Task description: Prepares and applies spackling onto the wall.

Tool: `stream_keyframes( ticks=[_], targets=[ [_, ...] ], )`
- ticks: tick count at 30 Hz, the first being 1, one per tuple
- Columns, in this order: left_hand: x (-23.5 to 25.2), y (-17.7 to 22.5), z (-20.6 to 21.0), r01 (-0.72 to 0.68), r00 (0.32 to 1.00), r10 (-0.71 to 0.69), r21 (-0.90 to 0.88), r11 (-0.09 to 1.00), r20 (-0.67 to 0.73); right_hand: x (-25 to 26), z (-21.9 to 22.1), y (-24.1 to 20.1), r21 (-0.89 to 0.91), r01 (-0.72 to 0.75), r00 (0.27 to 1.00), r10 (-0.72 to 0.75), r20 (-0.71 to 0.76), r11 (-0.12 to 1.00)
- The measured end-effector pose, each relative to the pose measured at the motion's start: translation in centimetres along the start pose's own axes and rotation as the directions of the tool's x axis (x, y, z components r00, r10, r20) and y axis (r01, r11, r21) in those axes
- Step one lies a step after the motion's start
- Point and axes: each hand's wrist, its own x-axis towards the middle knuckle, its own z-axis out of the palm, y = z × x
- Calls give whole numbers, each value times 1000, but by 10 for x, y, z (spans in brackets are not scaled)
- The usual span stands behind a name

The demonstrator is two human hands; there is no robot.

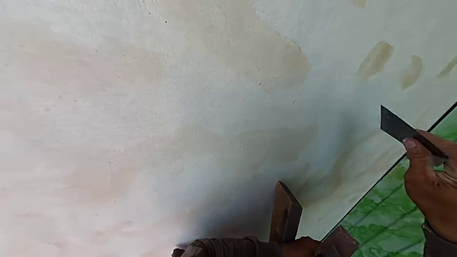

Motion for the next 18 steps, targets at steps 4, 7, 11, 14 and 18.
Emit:
stream_keyframes(
  ticks=[4, 7, 11, 14, 18],
  targets=[
    [1, 0, -1, 76, 997, -75, -17, 997, 7, 13, 25, -50, -132, 338, 939, -344, -27, 932],
    [0, -2, -1, 54, 999, -54, -9, 998, 2, 23, 71, -84, -153, 577, 815, -579, 37, 802],
    [-4, -2, -2, -24, 1000, 24, -3, 1000, 6, 32, 139, -117, -192, 616, 777, -629, -9, 764],
    [-3, -5, -4, -33, 999, 33, -18, 999, 1, 47, 149, -148, -211, 516, 843, -536, -47, 830],
    [-7, -6, -4, -27, 999, 27, -28, 999, 23, 42, 147, -169, -187, 434, 894, -447, -34, 882]
  ],
)
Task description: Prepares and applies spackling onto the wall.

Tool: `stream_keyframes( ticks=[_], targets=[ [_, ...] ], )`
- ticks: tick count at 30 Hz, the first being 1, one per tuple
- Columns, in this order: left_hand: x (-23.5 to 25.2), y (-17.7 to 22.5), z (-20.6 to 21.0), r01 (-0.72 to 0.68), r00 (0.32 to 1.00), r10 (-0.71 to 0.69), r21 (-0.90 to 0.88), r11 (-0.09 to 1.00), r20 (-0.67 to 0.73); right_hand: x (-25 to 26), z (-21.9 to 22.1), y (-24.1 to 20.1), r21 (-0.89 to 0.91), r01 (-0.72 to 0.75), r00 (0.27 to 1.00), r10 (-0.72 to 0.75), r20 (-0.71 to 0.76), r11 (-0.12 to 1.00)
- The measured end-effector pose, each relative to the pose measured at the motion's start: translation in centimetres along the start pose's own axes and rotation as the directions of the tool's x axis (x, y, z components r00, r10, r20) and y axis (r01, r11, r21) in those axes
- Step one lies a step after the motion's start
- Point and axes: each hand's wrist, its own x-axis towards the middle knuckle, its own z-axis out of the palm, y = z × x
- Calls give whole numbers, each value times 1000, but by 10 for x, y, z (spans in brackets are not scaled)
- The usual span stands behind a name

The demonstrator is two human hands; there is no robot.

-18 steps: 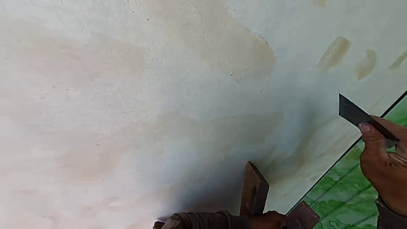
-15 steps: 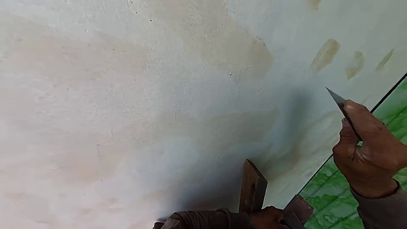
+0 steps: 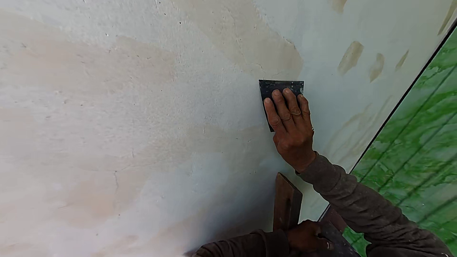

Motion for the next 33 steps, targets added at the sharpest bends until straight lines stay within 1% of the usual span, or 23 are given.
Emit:
stream_keyframes(
  ticks=[6, 11, 14, 18, 26, 29, 33],
  targets=[
    [-2, 3, -2, 30, 999, -30, -2, 1000, 28, -5, -9, -9, 73, -70, 998, 70, 7, 995],
    [-1, 3, -2, 42, 999, -41, -18, 999, 26, 2, -13, -12, 65, -125, 992, 123, 22, 990],
    [-2, 9, -4, 81, 996, -82, 15, 997, 28, -5, -12, -18, 79, -154, 988, 153, 17, 985],
    [-4, 15, -6, 90, 995, -91, 27, 996, 36, 2, -12, -19, 77, -168, 985, 165, 39, 983],
    [-4, 15, -6, 43, 999, -43, 1, 999, 13, 1, -6, -24, 52, -204, 979, 202, 33, 978],
    [0, 10, -4, 27, 1000, -27, -9, 1000, 11, 8, -4, -21, 46, -217, 976, 216, 33, 975],
    [0, 12, -5, 34, 999, -33, -18, 999, 1, 2, -1, -23, 45, -191, 982, 190, 9, 981]
  ],
)
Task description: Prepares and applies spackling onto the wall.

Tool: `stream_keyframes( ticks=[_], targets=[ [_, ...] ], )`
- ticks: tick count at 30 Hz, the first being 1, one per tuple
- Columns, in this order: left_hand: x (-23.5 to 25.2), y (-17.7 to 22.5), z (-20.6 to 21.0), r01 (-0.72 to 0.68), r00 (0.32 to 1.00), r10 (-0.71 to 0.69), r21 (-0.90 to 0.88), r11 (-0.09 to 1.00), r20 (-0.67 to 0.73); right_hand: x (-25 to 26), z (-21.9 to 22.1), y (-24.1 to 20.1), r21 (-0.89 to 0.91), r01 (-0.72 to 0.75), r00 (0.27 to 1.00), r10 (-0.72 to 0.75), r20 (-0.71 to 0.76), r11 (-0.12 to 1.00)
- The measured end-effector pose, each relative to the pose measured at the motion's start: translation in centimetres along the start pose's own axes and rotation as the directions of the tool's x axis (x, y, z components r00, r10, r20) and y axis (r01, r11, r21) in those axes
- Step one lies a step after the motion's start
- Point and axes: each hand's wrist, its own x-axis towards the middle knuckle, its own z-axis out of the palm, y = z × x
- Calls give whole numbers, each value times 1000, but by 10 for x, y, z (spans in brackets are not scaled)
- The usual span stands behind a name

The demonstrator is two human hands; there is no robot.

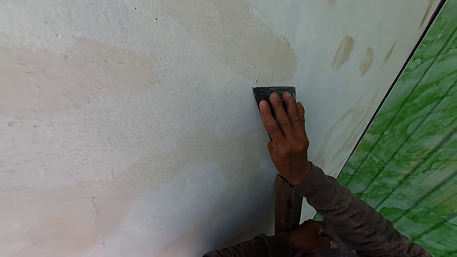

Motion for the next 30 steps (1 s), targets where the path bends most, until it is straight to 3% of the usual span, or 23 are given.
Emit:
stream_keyframes(
  ticks=[5, 10, 13, 15, 17, 18, 19, 20, 21, 22, 23, 24, 26, 27, 30],
  targets=[
    [-2, 1, 3, 10, 1000, -10, 14, 1000, 1, 17, -14, 3, -20, -73, 996, 74, 52, 997],
    [-10, 17, 6, 39, 999, -39, -29, 999, 0, -22, -40, 1, -6, -62, 998, 62, 16, 998],
    [-4, 2, 5, 12, 1000, -12, -31, 999, -10, -14, -77, 38, 172, -210, 972, 225, -73, 962],
    [0, -9, 6, -26, 1000, 25, -36, 999, -12, 1, -98, 74, 479, -377, 914, 403, 52, 793],
    [2, -11, 5, -19, 1000, 19, -52, 998, 0, 14, -98, 115, 746, -525, 805, 524, 280, 409],
    [4, -13, 3, -18, 1000, 19, -70, 997, 13, 15, -88, 136, 793, -579, 740, 532, 412, 192],
    [6, -15, 2, -17, 999, 20, -90, 996, 34, 11, -74, 159, 756, -652, 666, 518, 537, 55],
    [6, -16, 2, -12, 999, 18, -108, 994, 50, 1, -61, 183, 649, -759, 572, 528, 628, 52],
    [2, -15, 2, -2, 999, 8, -119, 993, 54, -14, -56, 204, 466, -862, 487, 574, 658, 198],
    [-3, -13, 1, 9, 999, -2, -119, 993, 53, -28, -63, 217, 225, -903, 423, 666, 615, 366],
    [0, -11, 0, 4, 999, 1, -117, 993, 47, -35, -78, 224, -46, -884, 384, 778, 497, 466],
    [4, -11, -1, -5, 999, 10, -118, 993, 40, -34, -97, 226, -238, -842, 392, 852, 346, 484],
    [2, -13, -1, -4, 1000, 7, -119, 993, 28, -31, -121, 207, -405, -786, 464, 878, 115, 468],
    [1, -12, -2, 6, 1000, -3, -114, 993, 30, -26, -123, 196, -408, -770, 521, 853, 42, 491],
    [2, -4, -3, 36, 998, -29, -128, 991, 53, -12, -113, 176, -263, -643, 760, 642, -105, 719]
  ],
)
